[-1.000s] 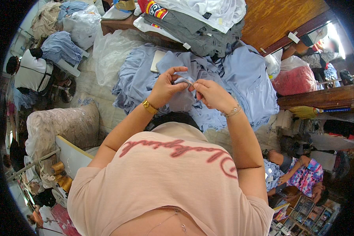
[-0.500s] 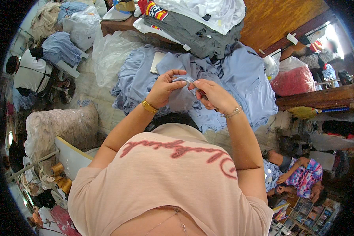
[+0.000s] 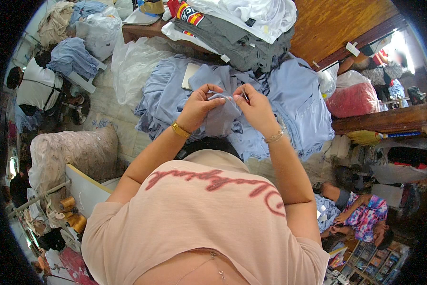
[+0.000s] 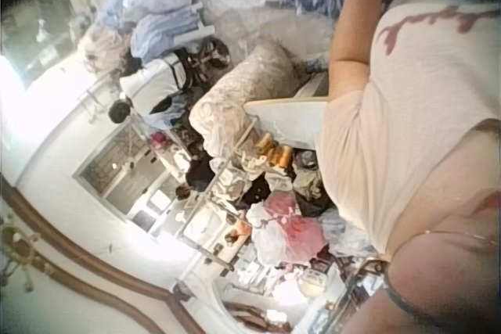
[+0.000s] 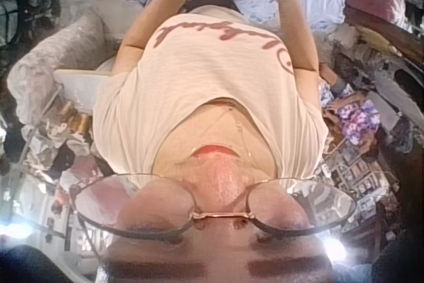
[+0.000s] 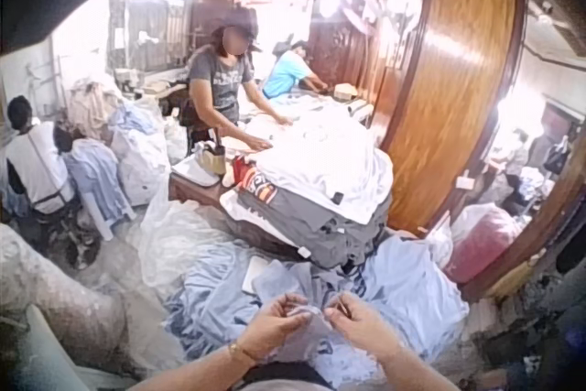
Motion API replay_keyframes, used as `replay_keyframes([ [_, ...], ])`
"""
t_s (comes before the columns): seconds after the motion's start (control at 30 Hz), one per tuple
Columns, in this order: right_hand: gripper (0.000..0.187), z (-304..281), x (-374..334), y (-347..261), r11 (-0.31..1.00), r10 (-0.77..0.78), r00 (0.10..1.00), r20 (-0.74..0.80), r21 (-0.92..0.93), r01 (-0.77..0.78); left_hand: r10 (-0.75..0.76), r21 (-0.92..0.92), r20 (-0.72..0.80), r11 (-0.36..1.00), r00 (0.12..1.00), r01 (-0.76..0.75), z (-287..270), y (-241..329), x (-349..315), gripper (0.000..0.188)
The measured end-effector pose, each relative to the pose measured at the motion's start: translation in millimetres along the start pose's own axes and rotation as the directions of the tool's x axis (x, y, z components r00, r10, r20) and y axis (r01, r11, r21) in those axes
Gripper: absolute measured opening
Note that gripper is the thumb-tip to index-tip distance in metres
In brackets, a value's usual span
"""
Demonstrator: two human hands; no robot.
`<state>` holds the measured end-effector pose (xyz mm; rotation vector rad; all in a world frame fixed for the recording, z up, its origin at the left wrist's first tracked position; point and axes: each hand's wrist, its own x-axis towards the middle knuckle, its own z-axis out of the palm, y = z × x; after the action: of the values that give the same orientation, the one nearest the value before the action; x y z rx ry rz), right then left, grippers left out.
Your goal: The person sorts and trims loose threads from a pile of blue collared shirts by hand and using snips, then moves them between stacks on a table.
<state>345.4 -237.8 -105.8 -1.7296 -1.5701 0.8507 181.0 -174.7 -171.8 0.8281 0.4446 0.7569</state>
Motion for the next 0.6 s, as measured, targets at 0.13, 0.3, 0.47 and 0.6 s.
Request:
replay_keyframes([
  [0.13,0.018,13,3,6,0.996,-0.070,0.992,-0.101,-0.054,0.064,0.052,0.072,0.005,0.996,0.999,-0.052,3,-4,-1,0.020],
  [0.3,0.016,19,2,1,0.994,-0.074,0.990,-0.124,-0.084,0.064,0.088,0.108,-0.006,0.990,0.996,-0.087,-5,-12,4,0.017],
  [0.47,0.018,25,5,3,0.997,0.058,0.985,-0.164,-0.045,-0.066,-0.047,-0.030,-0.005,0.998,0.999,0.047,-5,-12,4,0.021],
  [0.6,0.016,31,7,14,0.999,-0.033,0.971,-0.235,-0.009,0.031,-0.022,0.091,-0.034,0.996,0.999,0.025,-4,-8,0,0.030],
])
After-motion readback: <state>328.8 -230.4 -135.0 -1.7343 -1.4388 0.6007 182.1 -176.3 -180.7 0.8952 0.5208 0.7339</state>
